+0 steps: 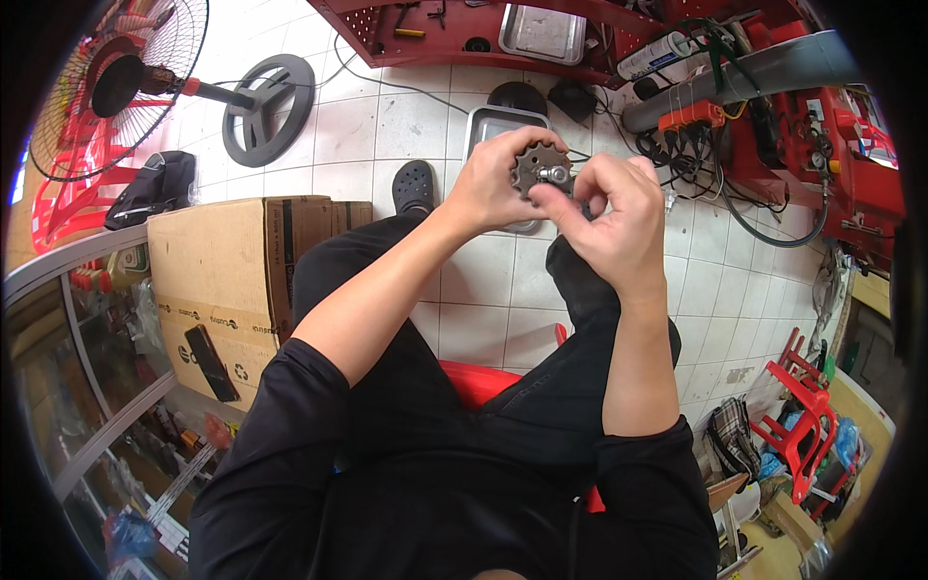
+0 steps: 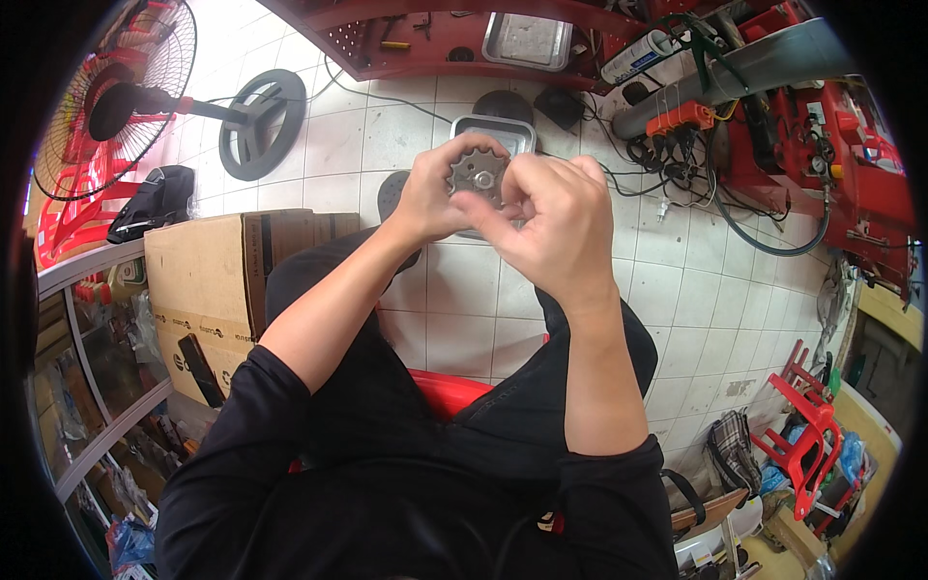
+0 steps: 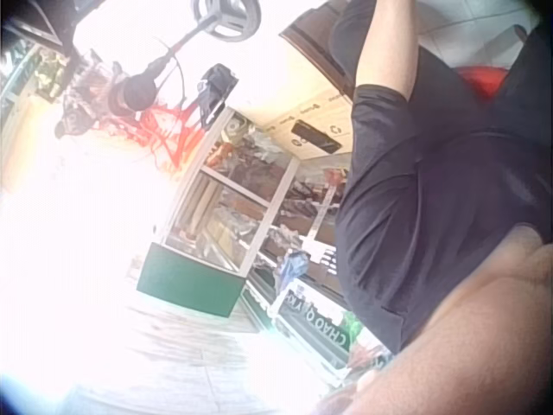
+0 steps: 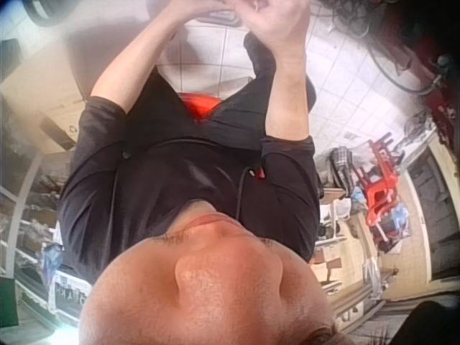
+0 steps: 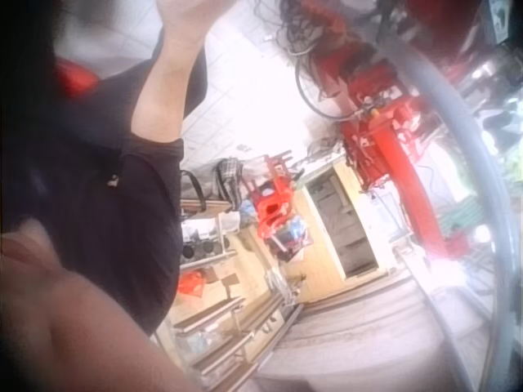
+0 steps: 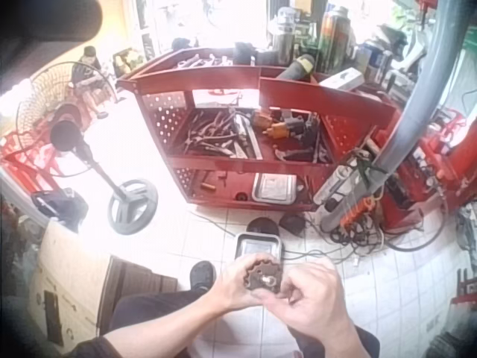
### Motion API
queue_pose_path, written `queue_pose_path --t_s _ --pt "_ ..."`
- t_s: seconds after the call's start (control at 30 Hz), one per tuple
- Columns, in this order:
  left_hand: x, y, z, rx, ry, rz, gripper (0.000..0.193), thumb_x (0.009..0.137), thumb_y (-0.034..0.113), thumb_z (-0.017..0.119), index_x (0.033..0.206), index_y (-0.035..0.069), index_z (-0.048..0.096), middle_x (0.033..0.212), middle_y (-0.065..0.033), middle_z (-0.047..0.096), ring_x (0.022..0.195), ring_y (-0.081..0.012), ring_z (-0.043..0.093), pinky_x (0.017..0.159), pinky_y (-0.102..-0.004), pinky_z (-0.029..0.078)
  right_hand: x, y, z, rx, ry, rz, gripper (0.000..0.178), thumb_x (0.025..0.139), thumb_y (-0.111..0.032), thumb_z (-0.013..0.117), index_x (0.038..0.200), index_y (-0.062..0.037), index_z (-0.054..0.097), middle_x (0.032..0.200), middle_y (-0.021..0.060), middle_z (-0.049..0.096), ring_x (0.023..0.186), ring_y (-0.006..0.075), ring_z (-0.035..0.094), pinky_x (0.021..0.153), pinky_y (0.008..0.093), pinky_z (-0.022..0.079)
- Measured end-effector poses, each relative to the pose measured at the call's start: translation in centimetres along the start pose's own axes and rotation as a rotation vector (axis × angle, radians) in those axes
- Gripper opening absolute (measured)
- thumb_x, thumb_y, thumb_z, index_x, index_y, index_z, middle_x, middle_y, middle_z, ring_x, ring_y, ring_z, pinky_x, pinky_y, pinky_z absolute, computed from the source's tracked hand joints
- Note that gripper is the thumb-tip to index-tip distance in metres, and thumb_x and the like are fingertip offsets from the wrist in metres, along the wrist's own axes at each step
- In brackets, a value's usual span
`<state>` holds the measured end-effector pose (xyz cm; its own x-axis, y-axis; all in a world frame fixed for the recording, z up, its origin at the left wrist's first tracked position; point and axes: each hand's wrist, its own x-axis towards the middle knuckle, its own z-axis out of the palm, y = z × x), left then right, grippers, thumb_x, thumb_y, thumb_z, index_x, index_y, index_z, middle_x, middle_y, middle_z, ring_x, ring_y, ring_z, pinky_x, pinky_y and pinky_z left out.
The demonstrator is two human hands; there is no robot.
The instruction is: The person sits on a stool and assembles a mechanical component by hand. They insert a bolt into a gear-like part, tighten it, and then attach a cylindrical metal housing to the assembly.
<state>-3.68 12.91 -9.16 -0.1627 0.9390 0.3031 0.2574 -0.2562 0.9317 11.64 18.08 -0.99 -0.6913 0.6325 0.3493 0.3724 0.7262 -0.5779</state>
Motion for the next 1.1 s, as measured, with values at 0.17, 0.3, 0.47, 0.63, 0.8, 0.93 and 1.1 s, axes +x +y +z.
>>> queue_pose_path --t_s 0.17,0.3,0.47,0.63,0.8,0.93,1.1 --pt "0.0 -0.2 -0.1 0.01 0.013 0.006 0.052 0.058 0.016 0.085 0.102 0.004 0.06 0.091 -0.0078 0.067 0.082 -0.0188 0.065 0.076 -0.0301 0.051 0.3 0.2 0.5 0.054 0.04 -0.053 0.021 0.069 -0.017 0.075 0.083 -0.0089 0.062 0.067 0.0002 0.059 0.056 0.0174 0.052 0.063 0.0312 0.036" --pt "0.0 -0.1 0.0 -0.008 -0.003 -0.007 0.055 0.057 0.016 0.087 0.103 0.004 0.06 0.09 -0.005 0.066 0.081 -0.0129 0.063 0.076 -0.0278 0.05 0.1 0.0 0.1 0.025 0.015 -0.006 0.02 0.069 -0.015 0.073 0.085 -0.0085 0.063 0.066 0.0001 0.057 0.056 0.0174 0.052 0.063 0.032 0.036" --pt "0.0 -0.3 0.0 -0.008 0.009 0.006 0.056 0.057 0.016 0.088 0.104 0.004 0.06 0.091 -0.0047 0.066 0.081 -0.0129 0.063 0.077 -0.0279 0.05 0.3 0.2 0.3 0.048 0.036 -0.059 0.019 0.069 -0.014 0.073 0.084 -0.0084 0.063 0.065 -0.0003 0.056 0.057 0.0171 0.052 0.063 0.0319 0.035" --pt "0.0 -0.1 -0.1 -0.009 0.006 -0.026 0.058 0.056 0.017 0.088 0.104 0.004 0.06 0.091 -0.0049 0.066 0.082 -0.0129 0.063 0.077 -0.0279 0.05 0.4 -0.6 -0.1 0.058 0.039 0.017 0.019 0.069 -0.015 0.074 0.082 -0.0079 0.062 0.064 -0.0004 0.056 0.055 0.0172 0.051 0.063 0.0318 0.035" --pt "0.0 -0.5 -0.1 0.007 0.0 0.018 0.059 0.056 0.017 0.089 0.105 0.003 0.06 0.092 -0.005 0.066 0.082 -0.0132 0.063 0.077 -0.0277 0.05 0.2 0.3 0.5 0.045 0.026 -0.035 0.021 0.07 -0.017 0.074 0.083 -0.0082 0.06 0.061 0.0001 0.054 0.053 0.0172 0.05 0.062 0.0318 0.035" --pt "-0.1 -0.3 0.0 -0.01 -0.009 -0.019 0.057 0.056 0.016 0.087 0.105 0.003 0.06 0.093 -0.0054 0.066 0.083 -0.0134 0.063 0.078 -0.0279 0.05 0.1 0.0 -0.1 0.046 0.01 0.024 0.022 0.069 -0.012 0.071 0.089 -0.0088 0.062 0.062 0.0002 0.054 0.054 0.0167 0.051 0.062 0.0313 0.035" --pt "-0.1 -0.3 0.0 0.014 0.014 0.012 0.053 0.059 0.015 0.084 0.104 0.003 0.06 0.092 -0.0067 0.066 0.083 -0.0138 0.063 0.078 -0.0283 0.05 0.6 -0.4 0.4 0.109 0.058 -0.036 0.02 0.069 -0.008 0.069 0.089 -0.009 0.063 0.062 -0.0001 0.055 0.053 0.0159 0.053 0.063 0.0305 0.034"
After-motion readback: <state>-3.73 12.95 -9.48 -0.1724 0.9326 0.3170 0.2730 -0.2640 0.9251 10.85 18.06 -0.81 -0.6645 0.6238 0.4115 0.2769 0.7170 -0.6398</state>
